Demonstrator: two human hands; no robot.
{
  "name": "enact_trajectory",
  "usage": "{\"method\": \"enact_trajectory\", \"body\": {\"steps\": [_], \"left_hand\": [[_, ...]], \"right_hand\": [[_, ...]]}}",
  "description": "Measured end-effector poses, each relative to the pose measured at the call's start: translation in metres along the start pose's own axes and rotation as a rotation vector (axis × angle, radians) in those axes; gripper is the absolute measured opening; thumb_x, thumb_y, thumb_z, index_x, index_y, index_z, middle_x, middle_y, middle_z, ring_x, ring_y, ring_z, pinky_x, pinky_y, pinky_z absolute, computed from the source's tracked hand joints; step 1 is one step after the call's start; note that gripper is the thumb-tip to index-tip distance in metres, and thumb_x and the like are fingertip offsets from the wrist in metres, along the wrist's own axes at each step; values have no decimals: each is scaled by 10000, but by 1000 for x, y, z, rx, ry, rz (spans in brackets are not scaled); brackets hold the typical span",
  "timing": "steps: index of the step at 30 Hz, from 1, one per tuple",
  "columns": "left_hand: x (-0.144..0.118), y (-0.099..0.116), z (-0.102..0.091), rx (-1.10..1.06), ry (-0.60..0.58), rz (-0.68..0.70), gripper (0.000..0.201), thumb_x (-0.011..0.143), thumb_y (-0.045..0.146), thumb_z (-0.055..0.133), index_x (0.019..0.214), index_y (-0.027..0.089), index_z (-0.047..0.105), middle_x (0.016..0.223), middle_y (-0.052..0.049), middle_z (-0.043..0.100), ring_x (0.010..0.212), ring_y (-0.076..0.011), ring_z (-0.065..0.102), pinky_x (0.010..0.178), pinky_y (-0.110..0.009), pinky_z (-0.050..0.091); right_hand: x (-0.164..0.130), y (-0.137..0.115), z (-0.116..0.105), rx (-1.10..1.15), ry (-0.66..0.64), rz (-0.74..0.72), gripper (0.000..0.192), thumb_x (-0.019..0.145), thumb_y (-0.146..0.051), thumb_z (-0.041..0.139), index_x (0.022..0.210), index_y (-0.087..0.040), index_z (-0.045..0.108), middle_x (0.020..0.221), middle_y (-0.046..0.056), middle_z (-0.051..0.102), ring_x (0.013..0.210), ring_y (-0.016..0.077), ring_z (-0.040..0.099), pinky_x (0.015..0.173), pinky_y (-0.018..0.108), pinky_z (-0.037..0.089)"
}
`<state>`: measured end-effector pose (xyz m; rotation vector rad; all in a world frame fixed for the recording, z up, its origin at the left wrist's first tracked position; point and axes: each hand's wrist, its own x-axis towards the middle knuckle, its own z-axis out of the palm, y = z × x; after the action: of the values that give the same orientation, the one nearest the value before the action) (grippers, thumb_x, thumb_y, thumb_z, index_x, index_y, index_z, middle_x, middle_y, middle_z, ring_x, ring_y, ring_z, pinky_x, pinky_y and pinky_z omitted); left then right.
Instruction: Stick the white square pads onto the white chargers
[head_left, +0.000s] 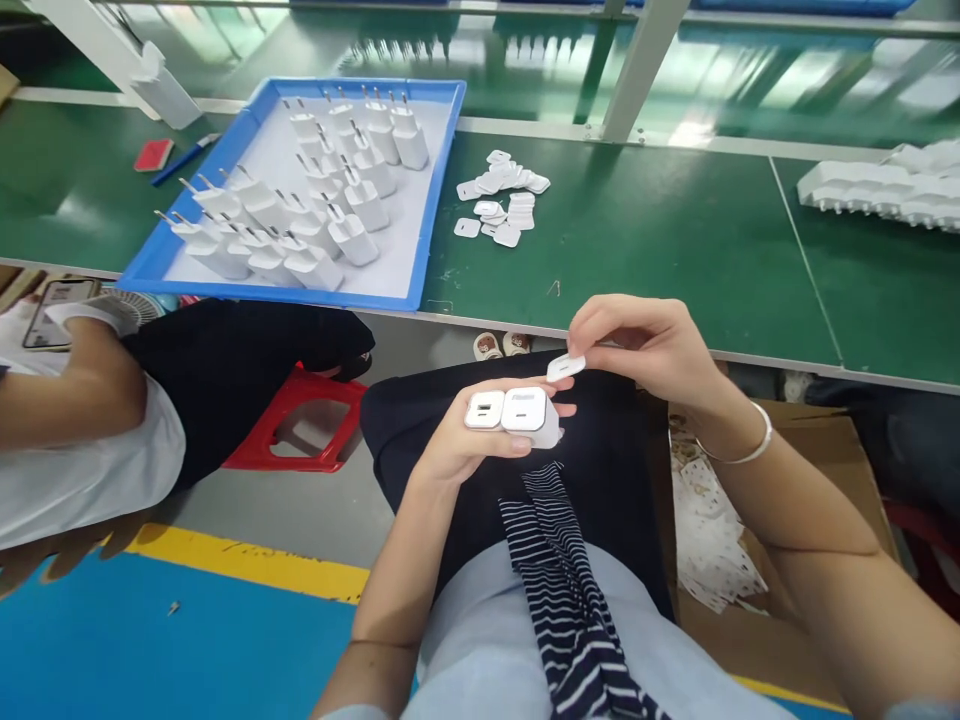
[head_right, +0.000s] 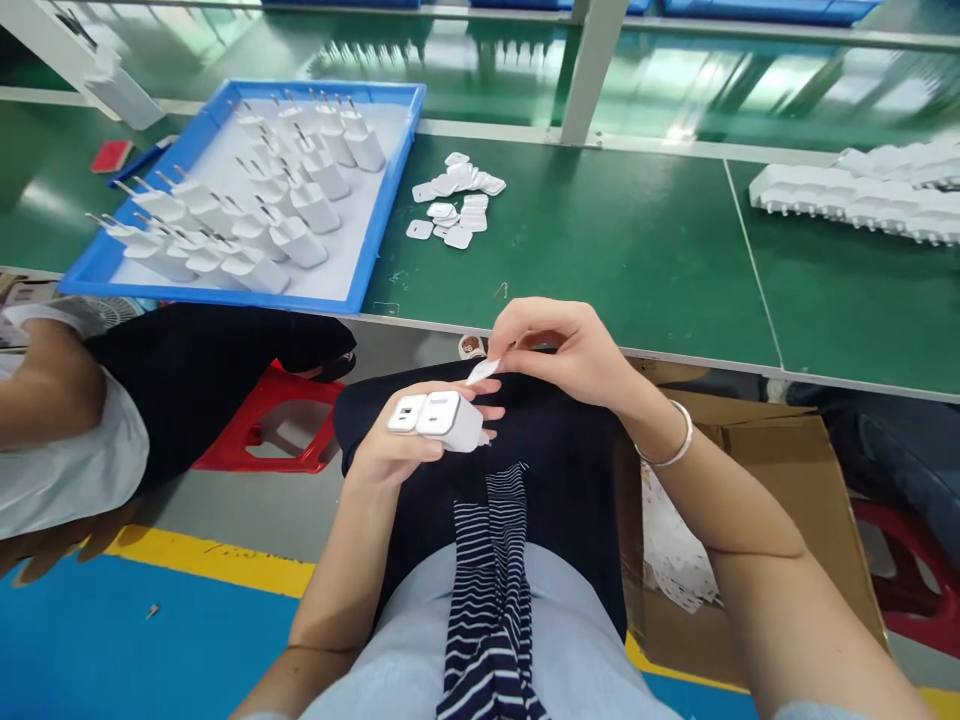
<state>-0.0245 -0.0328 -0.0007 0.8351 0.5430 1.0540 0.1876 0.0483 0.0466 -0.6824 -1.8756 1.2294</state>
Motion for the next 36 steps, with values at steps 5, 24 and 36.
{"method": "enact_trajectory", "body": {"steps": [5,24,36], "left_hand": [[-1,1,2,0,8,-87,558,620,208,915,1157,198,767,1175,-177,761,1085,-384,743,908,-497,638],[1,1,16,308,171,-17,518,610,188,934,1107,228,793,1231,-105,755,1135,-279,731,935,-333,613],[5,0,27,620,161,167,438,706,169,866,1129,234,773,1375,-98,678,1262,-298,661,1114,-439,511]], "right_hand": [[-4,11,-4,-29,3,-116,97,836,-216,765,749,-257,756,787,7,724,713,153,663,629,318,538],[-34,3,-6,-574,-24,-218,330,898,-266,728,1226,-288,700,1136,91,766,1016,264,725,880,440,612],[-30,-28,-5,-494,69,-118,292,855,-372,779,1144,-342,756,839,48,645,704,202,580,617,368,517]]}}
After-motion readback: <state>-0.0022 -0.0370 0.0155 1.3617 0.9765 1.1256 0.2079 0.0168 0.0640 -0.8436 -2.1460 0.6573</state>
